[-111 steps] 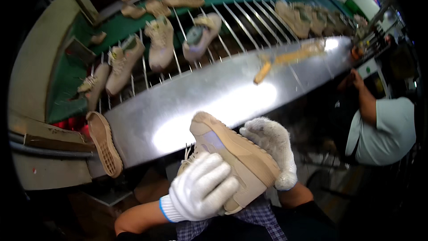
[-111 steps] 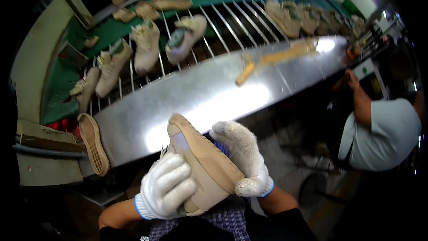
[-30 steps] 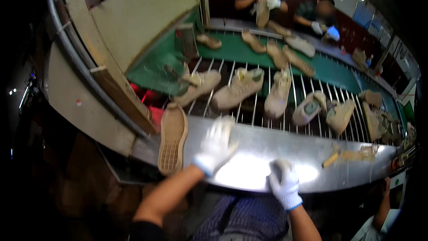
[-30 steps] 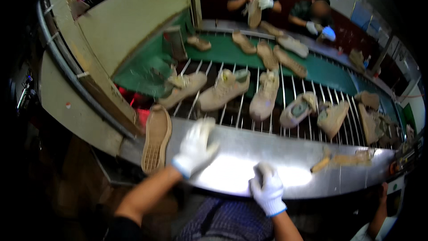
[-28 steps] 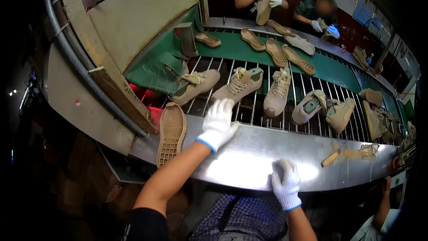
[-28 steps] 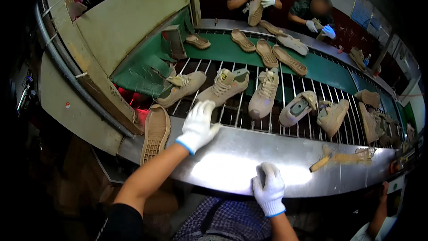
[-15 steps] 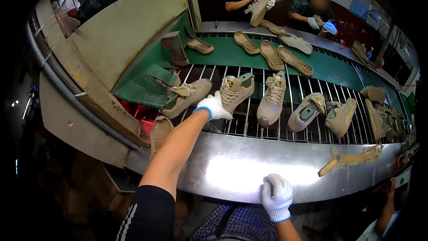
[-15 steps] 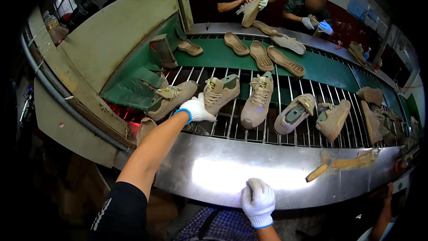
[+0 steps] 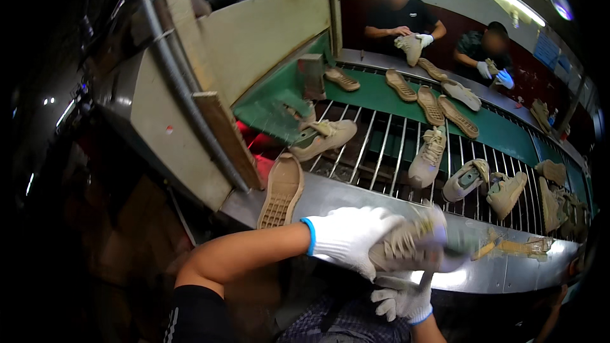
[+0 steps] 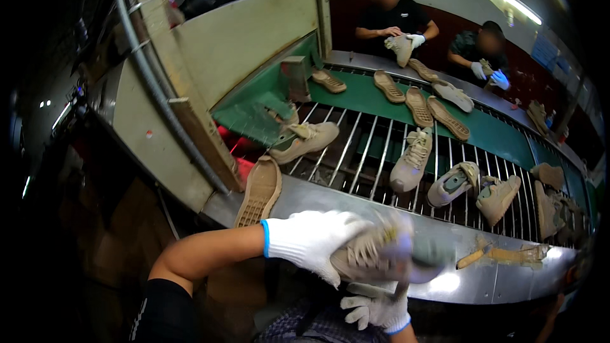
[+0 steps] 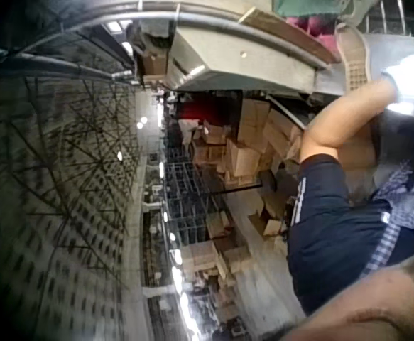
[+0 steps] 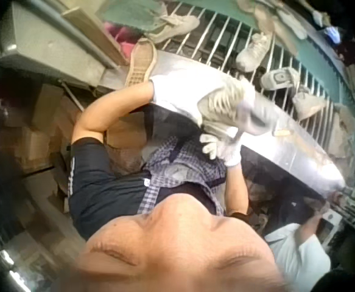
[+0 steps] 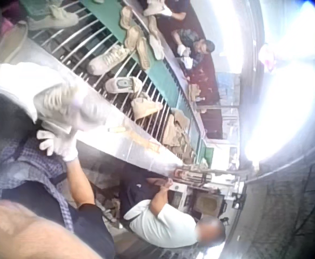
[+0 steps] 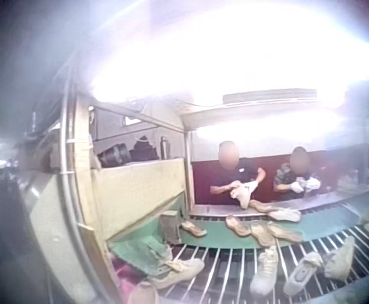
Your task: The person picks up shoe uppers and soles from a conveyor belt, presses them together by hand, and places the assembled shoes back onto the belt.
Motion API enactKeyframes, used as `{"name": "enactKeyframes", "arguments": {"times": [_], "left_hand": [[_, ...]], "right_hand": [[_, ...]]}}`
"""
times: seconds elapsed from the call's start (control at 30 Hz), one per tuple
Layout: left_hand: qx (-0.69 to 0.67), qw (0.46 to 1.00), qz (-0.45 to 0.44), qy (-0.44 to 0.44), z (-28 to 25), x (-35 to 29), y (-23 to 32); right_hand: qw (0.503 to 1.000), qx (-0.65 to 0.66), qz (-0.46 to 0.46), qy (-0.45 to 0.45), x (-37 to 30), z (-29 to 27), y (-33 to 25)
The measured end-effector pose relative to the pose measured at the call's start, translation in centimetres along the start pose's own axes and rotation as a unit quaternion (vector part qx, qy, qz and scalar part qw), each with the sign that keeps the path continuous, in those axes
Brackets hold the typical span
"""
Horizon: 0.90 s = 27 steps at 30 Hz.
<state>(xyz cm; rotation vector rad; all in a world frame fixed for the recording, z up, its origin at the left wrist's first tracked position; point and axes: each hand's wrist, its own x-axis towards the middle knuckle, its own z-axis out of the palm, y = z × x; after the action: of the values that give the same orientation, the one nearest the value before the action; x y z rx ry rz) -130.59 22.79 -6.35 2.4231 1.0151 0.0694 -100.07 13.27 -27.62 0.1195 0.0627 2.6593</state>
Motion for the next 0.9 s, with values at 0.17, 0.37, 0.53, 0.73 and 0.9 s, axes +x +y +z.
{"name": "enactKeyframes", "arguments": {"times": [0.17,0.37,0.53,0.73,0.9], "left_hand": [[0.047,0.968,-0.001,0.247,2.5,-0.8,-8.5],[-0.006,0.824,-0.461,0.329,5.4,-4.0,-29.3],[-0.073,0.821,-0.506,0.254,3.0,-2.5,-28.6],[-0.130,0.912,-0.347,0.174,1.5,-3.7,-23.9],[-0.058,0.996,-0.063,0.017,1.6,-2.6,-8.9]], "right_hand": [[0.986,-0.093,-0.124,0.068,-1.4,0.1,5.4],[0.905,-0.237,-0.210,0.283,-8.4,-4.4,9.3],[0.803,-0.326,-0.253,0.430,-11.9,-11.3,11.3],[0.833,-0.282,-0.293,0.375,-9.5,-11.8,9.2],[0.941,-0.156,-0.213,0.213,-8.2,-6.3,8.8]]}}
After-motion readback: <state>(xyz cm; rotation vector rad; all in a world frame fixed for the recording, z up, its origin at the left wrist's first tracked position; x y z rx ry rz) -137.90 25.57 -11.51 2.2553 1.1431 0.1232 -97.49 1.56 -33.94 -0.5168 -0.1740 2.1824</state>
